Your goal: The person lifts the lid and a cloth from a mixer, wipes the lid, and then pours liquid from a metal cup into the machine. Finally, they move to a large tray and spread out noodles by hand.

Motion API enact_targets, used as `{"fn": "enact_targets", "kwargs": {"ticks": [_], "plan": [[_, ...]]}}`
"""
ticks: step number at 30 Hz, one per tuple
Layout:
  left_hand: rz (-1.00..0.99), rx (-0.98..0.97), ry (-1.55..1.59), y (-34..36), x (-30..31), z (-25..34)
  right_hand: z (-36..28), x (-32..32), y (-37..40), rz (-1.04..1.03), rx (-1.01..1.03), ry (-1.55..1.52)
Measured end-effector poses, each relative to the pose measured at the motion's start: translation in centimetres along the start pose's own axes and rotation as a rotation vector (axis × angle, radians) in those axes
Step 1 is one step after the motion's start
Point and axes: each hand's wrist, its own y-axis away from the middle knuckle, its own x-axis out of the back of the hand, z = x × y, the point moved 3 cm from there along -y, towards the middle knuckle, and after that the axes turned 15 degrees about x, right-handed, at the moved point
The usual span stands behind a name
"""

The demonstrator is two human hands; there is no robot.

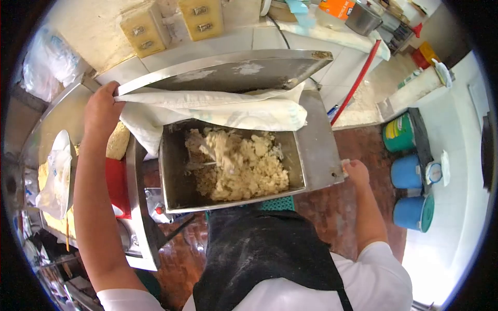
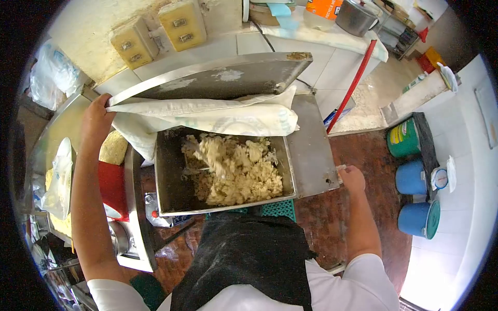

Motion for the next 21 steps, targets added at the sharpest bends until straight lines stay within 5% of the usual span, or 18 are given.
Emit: {"fn": "enact_targets", "kwargs": {"ticks": [21], "plan": [[-0.014,0.007,0.025,0.4,0.5,0.6,-1.8,1.1,-0.7,-0.054,0.006,0.13]]}}
